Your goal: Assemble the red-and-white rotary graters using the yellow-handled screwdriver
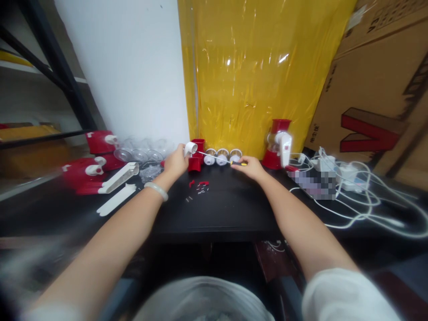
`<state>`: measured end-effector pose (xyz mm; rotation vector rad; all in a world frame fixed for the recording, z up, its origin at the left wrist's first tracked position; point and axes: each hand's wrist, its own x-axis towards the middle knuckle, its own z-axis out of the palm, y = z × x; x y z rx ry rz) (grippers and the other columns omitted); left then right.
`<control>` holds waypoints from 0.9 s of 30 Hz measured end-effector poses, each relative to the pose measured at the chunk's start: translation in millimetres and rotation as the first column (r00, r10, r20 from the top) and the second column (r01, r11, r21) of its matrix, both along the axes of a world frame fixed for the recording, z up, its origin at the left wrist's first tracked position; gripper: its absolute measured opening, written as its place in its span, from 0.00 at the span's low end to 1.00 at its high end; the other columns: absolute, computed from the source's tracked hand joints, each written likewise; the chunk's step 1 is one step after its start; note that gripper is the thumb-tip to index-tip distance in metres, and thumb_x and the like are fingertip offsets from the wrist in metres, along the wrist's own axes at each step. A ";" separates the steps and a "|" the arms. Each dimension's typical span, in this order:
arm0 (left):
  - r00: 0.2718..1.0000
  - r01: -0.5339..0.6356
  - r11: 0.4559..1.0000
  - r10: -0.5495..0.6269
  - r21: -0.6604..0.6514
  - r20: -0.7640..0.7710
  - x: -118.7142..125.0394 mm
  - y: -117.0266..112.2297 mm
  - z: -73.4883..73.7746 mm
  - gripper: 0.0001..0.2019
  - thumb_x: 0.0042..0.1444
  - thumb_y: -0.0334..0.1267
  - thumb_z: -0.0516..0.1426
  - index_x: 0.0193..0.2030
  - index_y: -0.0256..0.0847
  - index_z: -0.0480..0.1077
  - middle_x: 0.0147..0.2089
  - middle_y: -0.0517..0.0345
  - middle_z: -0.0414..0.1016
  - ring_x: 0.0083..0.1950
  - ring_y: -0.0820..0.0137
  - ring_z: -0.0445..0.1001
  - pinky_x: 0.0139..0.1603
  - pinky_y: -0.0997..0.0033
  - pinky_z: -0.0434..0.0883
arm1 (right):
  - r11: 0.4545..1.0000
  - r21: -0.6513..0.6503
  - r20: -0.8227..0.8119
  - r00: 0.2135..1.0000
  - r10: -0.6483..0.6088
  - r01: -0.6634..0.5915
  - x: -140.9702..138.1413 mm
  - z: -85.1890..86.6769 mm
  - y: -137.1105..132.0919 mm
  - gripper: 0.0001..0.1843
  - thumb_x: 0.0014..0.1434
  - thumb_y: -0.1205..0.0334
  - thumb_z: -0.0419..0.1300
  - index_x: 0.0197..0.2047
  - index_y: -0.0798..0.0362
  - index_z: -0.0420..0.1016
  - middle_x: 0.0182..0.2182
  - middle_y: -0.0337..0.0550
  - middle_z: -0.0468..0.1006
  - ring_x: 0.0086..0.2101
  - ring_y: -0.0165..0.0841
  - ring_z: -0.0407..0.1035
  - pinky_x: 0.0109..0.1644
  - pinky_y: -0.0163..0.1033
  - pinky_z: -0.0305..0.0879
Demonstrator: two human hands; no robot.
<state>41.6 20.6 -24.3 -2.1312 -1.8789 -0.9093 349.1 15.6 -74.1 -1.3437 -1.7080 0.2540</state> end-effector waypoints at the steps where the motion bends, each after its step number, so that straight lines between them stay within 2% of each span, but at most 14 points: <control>1: 1.000 0.001 1.000 -0.001 0.002 0.000 0.0 0.4 -0.4 0.16 0.61 0.39 0.50 0.56 0.46 0.60 0.44 0.49 0.77 0.45 0.56 0.77 0.41 0.63 0.68 | 1.000 -0.008 -0.003 1.000 -0.001 0.001 0.1 0.1 -0.3 0.29 0.39 0.34 0.67 0.28 0.54 0.74 0.24 0.39 0.73 0.27 0.32 0.65 0.32 0.36 0.58; 7: 1.000 0.006 1.000 -0.006 0.017 0.000 -0.3 2.0 -2.2 0.16 0.61 0.39 0.50 0.56 0.46 0.61 0.43 0.49 0.77 0.45 0.55 0.77 0.40 0.62 0.69 | 0.999 -0.047 -0.021 1.000 0.008 -0.009 -1.1 2.7 -3.0 0.29 0.38 0.34 0.68 0.29 0.54 0.74 0.22 0.38 0.71 0.26 0.31 0.64 0.32 0.36 0.58; 27: 1.000 0.001 1.000 -0.001 -0.007 0.010 0.2 -0.7 -0.4 0.16 0.62 0.39 0.48 0.57 0.46 0.60 0.44 0.49 0.77 0.46 0.56 0.76 0.42 0.63 0.68 | 0.999 -0.022 0.015 1.000 0.025 -0.024 0.9 2.6 -1.3 0.29 0.39 0.34 0.67 0.28 0.54 0.74 0.24 0.39 0.74 0.27 0.32 0.66 0.32 0.36 0.58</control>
